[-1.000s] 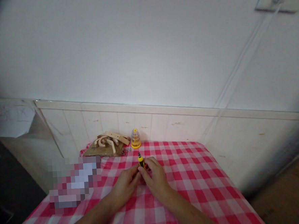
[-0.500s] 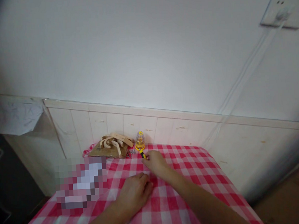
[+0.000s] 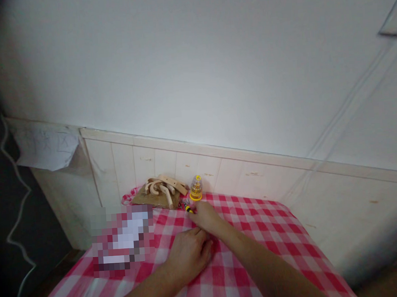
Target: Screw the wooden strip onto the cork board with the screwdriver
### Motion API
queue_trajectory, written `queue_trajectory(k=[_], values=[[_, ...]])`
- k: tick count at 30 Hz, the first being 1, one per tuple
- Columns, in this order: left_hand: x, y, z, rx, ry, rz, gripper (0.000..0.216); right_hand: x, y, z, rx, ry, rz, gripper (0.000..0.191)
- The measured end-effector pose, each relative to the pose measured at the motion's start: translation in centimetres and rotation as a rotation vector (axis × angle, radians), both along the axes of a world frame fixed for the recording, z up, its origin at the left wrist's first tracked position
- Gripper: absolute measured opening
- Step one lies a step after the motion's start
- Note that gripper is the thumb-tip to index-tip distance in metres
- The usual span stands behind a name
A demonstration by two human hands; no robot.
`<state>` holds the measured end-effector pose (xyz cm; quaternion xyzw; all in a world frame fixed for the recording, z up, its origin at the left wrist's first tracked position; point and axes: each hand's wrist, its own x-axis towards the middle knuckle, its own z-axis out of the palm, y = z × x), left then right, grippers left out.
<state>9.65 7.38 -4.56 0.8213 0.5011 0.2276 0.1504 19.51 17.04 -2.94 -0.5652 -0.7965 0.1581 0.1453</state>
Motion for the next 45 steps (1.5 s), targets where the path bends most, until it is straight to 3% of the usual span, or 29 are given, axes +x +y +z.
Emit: queue_trajectory(k=[11, 15, 21, 29, 33, 38, 45], values=[[-0.2, 0.5, -0.5, 0.052, 0.023, 0.043, 0.030, -0.8, 1.5, 4.6, 0.152, 0.054, -0.052, 0.021], [-0.2, 0.5, -0.5, 0.043, 0.059, 0.045, 0.032, -3.1, 1.8, 4.7, 0.175, 0.054, 0.013, 0.022], [0.1, 0.6, -0.6, 0.015, 0.046, 0.034, 0.032, -7.8, 4.0, 4.7, 0.193, 0.001, 0.027, 0.043], [0.1, 1.0, -1.5, 0.093, -0.003, -0.031, 0.033, -11.7, 8.3, 5.6, 0.034, -0.168, 0.066, 0.068], [0.2, 1.2, -1.8, 0.145, -0.055, -0.005, 0.031, -11.9, 9.5, 5.7, -0.016, -0.266, 0.044, 0.053], [0.4, 1.2, -1.7, 0.122, -0.044, 0.016, 0.030, -11.1, 9.2, 5.7, 0.056, -0.263, 0.024, 0.038], [0.2, 0.9, -1.1, 0.054, -0.026, 0.042, 0.031, -10.2, 8.8, 5.6, 0.121, -0.183, 0.001, 0.032]])
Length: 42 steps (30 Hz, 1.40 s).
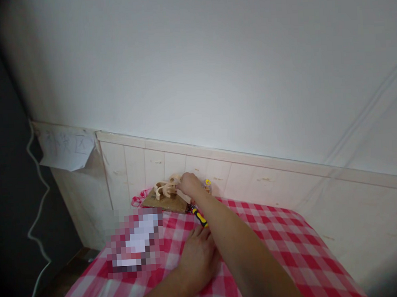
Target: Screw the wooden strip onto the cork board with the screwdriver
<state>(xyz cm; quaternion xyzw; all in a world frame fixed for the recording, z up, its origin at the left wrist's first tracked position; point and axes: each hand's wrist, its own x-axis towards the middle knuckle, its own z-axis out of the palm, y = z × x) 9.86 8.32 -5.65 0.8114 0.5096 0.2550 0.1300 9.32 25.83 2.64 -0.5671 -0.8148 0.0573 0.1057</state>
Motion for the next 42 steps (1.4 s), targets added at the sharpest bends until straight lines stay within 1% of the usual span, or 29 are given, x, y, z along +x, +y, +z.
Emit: queue_trajectory(k=[4, 7, 12, 17, 19, 21, 23, 25, 27, 29, 31, 34, 36, 37, 39, 41, 42], values=[[-0.2, -0.2, 0.3, -0.030, 0.028, 0.013, 0.031, 0.5, 0.4, 0.4, 0.009, 0.052, -0.014, 0.028], [-0.2, -0.2, 0.4, -0.035, 0.006, 0.028, 0.030, 1.0, 0.4, 0.7, 0.020, 0.101, -0.028, 0.024], [-0.3, -0.4, 0.9, -0.045, -0.103, 0.094, 0.027, 1.3, 0.0, 1.8, 0.064, 0.216, -0.040, 0.022], [-0.6, -0.2, 0.9, -0.030, -0.238, 0.190, 0.018, 1.9, -1.0, 3.7, 0.097, 0.360, -0.018, 0.019], [-0.6, 0.1, 0.5, -0.019, -0.345, 0.223, 0.013, 2.5, -1.6, 4.5, 0.102, 0.445, -0.011, 0.018], [-0.7, 0.4, 0.1, -0.021, -0.521, 0.245, 0.012, 3.3, -2.5, 5.2, 0.093, 0.555, -0.005, 0.021], [-0.9, 0.9, -0.3, -0.033, -0.749, 0.257, 0.018, 4.4, -3.6, 5.7, 0.061, 0.675, 0.004, 0.026], [-1.1, 1.3, -0.6, -0.033, -0.977, 0.266, 0.026, 5.7, -4.9, 5.7, 0.007, 0.784, 0.015, 0.030], [-1.2, 1.7, -0.7, -0.038, -1.156, 0.267, 0.033, 7.2, -6.4, 5.2, -0.050, 0.867, 0.022, 0.037], [-1.2, 1.8, -0.8, -0.091, -1.292, 0.240, 0.039, 8.7, -8.1, 4.2, -0.125, 0.987, 0.032, 0.039], [-1.0, 1.8, -0.8, -0.182, -1.399, 0.197, 0.044, 10.0, -9.7, 3.1, -0.302, 1.302, 0.076, 0.037], [-0.8, 1.5, -0.7, -0.319, -1.481, 0.142, 0.053, 11.7, -11.9, 1.3, -0.415, 1.410, 0.096, 0.036], [-0.7, 1.3, -0.6, -0.426, -1.512, 0.092, 0.058, 12.6, -12.9, 0.2, -0.460, 1.434, 0.092, 0.032], [-0.6, 1.3, -0.6, -0.486, -1.528, 0.053, 0.059, 12.9, -13.2, -0.3, -0.459, 1.433, 0.088, 0.030], [-0.5, 1.1, -0.5, -0.585, -1.553, -0.035, 0.059, 13.3, -13.6, -1.6, -0.401, 1.420, 0.075, 0.028], [-0.3, 1.1, -0.5, -0.634, -1.534, -0.099, 0.053, 13.3, -13.9, -3.3, -0.298, 1.452, 0.039, 0.026], [-0.2, 1.0, -0.5, -0.641, -1.512, -0.109, 0.049, 13.2, -14.1, -4.2, -0.239, 1.481, 0.007, 0.025]])
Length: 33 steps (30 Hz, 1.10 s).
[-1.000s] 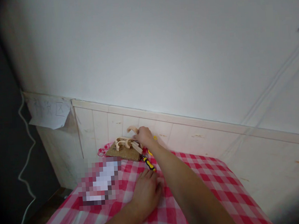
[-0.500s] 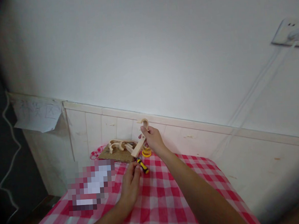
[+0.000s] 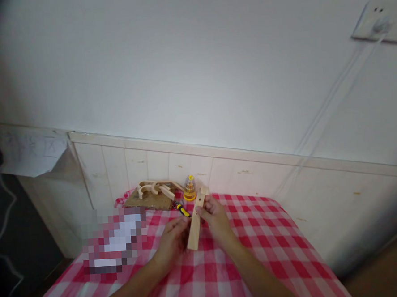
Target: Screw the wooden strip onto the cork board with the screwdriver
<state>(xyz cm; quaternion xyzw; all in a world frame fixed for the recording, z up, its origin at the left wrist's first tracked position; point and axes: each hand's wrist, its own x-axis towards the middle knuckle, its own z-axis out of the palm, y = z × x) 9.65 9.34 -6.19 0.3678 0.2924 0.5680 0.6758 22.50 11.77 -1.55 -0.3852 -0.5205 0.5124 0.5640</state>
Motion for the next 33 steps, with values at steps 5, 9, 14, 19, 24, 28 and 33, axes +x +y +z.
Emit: queue_trajectory(k=[5, 9, 14, 19, 24, 28, 33], values=[[0.2, 0.1, -0.2, 0.013, 0.124, 0.049, 0.038, -0.9, -1.1, -3.7, 0.027, 0.054, -0.201, 0.020], [0.2, 0.1, -0.2, -0.018, 0.146, 0.032, 0.037, -1.0, -1.4, -4.4, 0.013, 0.056, -0.186, 0.020], [-0.1, 0.1, 0.7, -0.050, -0.053, -0.022, 0.032, -0.7, -1.1, -4.2, -0.050, 0.150, -0.169, 0.023], [-0.3, 0.3, 1.0, -0.042, -0.132, -0.006, 0.030, -0.8, -1.1, -2.8, -0.112, 0.306, -0.148, 0.021], [0.0, 0.9, 0.0, 0.029, -0.103, 0.026, 0.038, -1.3, -1.5, -2.4, -0.181, 0.247, -0.111, 0.024], [0.2, 1.1, -0.4, 0.004, -0.111, 0.059, 0.044, -1.9, -1.9, -2.8, -0.082, 0.042, -0.118, 0.024], [0.0, 1.2, -0.2, -0.104, -0.185, 0.176, 0.047, -1.3, -1.3, -2.5, 0.148, -0.345, -0.006, 0.008]])
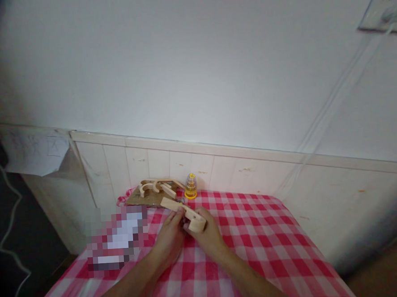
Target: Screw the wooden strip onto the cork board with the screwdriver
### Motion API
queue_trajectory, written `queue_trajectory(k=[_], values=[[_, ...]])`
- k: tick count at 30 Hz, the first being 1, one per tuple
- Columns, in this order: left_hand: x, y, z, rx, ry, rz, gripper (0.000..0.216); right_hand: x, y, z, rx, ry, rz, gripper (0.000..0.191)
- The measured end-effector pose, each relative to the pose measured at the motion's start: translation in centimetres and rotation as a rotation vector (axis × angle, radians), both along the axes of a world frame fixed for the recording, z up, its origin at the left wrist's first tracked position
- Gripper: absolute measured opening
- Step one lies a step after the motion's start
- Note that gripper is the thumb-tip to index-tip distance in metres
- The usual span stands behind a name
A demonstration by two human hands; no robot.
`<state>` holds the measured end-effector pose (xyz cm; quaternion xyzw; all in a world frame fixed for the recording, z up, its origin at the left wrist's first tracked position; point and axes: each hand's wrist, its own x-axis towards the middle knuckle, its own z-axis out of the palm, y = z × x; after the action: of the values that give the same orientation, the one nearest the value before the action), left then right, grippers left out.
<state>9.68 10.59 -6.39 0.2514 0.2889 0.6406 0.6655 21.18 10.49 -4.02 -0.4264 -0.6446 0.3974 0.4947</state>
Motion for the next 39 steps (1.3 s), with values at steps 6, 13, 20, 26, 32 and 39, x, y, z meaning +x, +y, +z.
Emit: queue_trajectory(k=[6, 13, 20, 26, 32, 39], values=[[0.0, 0.3, -0.1, -0.040, -0.013, 0.153, 0.050, 1.8, 3.9, 3.4, 0.015, -0.621, -0.056, 0.037], [0.5, 0.5, -0.5, -0.086, -0.017, 0.173, 0.039, -2.5, 8.0, 5.1, 0.070, -0.843, -0.025, 0.029], [0.4, 0.7, -0.9, -0.098, -0.027, 0.114, 0.031, -8.2, 11.7, 7.0, 0.181, -1.080, -0.064, 0.028], [0.6, 0.5, -0.8, -0.088, -0.125, 0.074, 0.034, -11.4, 13.2, 7.3, 0.356, -1.236, 0.058, 0.041], [0.7, 0.6, -1.0, -0.045, -0.139, 0.043, 0.041, -13.1, 13.0, 6.9, 0.479, -1.374, 0.130, 0.020], [0.7, 0.8, -1.1, -0.095, -0.113, 0.079, 0.034, -11.2, 11.7, 8.7, 0.622, -1.317, 0.014, 0.020]])
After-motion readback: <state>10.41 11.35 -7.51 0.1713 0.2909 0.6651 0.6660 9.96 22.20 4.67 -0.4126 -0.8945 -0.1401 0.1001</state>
